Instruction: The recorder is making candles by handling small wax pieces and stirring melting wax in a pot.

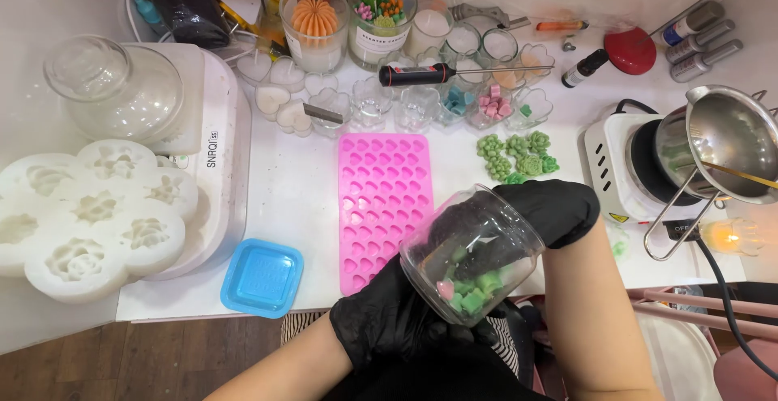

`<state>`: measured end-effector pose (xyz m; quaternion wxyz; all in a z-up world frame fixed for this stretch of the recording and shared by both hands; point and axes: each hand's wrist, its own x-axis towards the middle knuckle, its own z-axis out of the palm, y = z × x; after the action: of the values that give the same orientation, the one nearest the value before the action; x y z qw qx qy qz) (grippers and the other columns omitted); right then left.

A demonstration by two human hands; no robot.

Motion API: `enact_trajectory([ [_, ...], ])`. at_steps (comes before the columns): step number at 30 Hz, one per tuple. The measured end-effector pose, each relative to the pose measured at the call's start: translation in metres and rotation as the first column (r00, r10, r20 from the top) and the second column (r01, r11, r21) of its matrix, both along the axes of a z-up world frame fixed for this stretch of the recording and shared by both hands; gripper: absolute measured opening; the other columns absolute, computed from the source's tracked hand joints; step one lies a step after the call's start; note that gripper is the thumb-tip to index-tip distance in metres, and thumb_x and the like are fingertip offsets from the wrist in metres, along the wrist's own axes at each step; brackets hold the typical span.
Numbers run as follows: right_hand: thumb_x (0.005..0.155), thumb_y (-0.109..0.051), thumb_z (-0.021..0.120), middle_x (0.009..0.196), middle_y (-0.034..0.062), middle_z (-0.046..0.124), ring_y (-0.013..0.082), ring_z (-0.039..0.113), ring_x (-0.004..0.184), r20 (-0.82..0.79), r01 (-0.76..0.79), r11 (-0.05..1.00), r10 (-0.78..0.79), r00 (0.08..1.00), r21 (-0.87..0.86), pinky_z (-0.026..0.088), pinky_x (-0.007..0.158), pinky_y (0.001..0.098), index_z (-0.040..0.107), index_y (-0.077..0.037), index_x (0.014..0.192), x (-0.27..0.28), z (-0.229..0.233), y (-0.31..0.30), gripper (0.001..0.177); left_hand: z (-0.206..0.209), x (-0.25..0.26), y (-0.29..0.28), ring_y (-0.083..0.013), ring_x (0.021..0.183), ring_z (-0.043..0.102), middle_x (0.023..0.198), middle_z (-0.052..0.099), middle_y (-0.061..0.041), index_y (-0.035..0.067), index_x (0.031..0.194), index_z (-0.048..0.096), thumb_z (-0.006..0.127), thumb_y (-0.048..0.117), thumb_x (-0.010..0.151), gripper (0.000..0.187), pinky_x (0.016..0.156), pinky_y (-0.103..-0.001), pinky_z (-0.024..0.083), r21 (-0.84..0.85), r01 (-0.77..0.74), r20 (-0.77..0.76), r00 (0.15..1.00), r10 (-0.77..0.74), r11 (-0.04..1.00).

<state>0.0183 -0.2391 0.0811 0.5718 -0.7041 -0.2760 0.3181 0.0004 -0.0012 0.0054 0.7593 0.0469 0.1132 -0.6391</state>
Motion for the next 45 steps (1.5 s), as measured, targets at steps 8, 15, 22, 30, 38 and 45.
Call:
enact_trajectory([
  [8,0.092,-0.023,0.083,0.115,0.0138,0.075,0.0261,0.072,0.108,0.331,-0.219,0.974,0.190,0.924,0.051,0.058,0.099,0.0381,0.071,-0.005,0.121,0.012,-0.014,0.020,0.036,0.026,0.011,-0.006,-0.0228,0.108,0.069,0.131,0.064,-0.014,0.005,0.143,0.053,0.058,0.019,0.098,0.047,0.080,-0.029,0.058,-0.013,-0.096,0.115,0.989,0.097,0.995],
  [15,0.085,-0.021,0.087,0.113,0.0081,0.079,0.0214,0.073,0.106,0.412,-0.055,0.997,0.071,0.908,-0.049,0.059,0.096,0.0381,0.076,-0.008,0.113,0.009,0.025,0.013,0.033,0.011,0.021,-0.014,-0.0256,0.113,0.067,0.136,0.063,-0.014,0.006,0.146,0.052,0.057,0.026,0.101,0.050,0.087,-0.035,0.057,-0.074,-0.109,0.085,0.990,0.115,0.991],
  [22,0.078,-0.011,0.088,0.114,0.0077,0.082,0.0151,0.076,0.102,0.182,0.286,0.948,-0.259,0.949,-0.142,0.063,0.090,0.0334,0.079,-0.007,0.111,-0.009,0.052,-0.002,0.034,0.005,0.041,-0.023,-0.0322,0.113,0.068,0.137,0.064,-0.013,0.014,0.144,0.056,0.059,0.053,0.095,0.063,0.096,-0.057,0.056,-0.170,0.033,-0.053,0.998,-0.042,0.985],
  [30,0.092,-0.010,0.081,0.108,0.0091,0.078,0.0147,0.072,0.097,0.290,0.945,0.298,-0.924,0.251,0.132,0.058,0.088,0.0300,0.077,-0.003,0.115,0.013,0.005,-0.012,0.024,-0.002,0.066,-0.015,-0.0384,0.122,0.062,0.141,0.060,-0.014,0.017,0.145,0.051,0.057,0.064,0.080,0.080,0.095,-0.065,0.050,0.016,-0.319,0.050,0.947,0.318,0.948],
  [38,0.097,-0.015,0.080,0.098,0.0124,0.076,0.0165,0.072,0.081,0.784,0.993,0.114,-0.614,0.091,-0.026,0.054,0.074,0.0285,0.076,-0.009,0.125,0.031,-0.035,-0.034,0.029,-0.009,0.072,-0.021,-0.0411,0.140,0.048,0.158,0.046,-0.018,0.014,0.162,0.036,0.048,0.066,0.098,0.083,0.114,-0.061,0.036,-0.173,-0.381,0.156,0.900,0.407,0.908],
  [45,0.100,-0.003,0.073,0.114,0.0084,0.076,0.0128,0.073,0.094,0.410,0.957,0.177,-0.910,0.069,0.231,0.058,0.078,0.0244,0.071,0.000,0.121,0.001,0.002,0.007,0.021,-0.016,0.069,-0.023,-0.0459,0.145,0.041,0.164,0.037,-0.021,0.015,0.167,0.030,0.043,0.068,0.101,0.086,0.117,-0.069,0.033,-0.357,-0.446,0.018,0.875,0.484,0.821],
])
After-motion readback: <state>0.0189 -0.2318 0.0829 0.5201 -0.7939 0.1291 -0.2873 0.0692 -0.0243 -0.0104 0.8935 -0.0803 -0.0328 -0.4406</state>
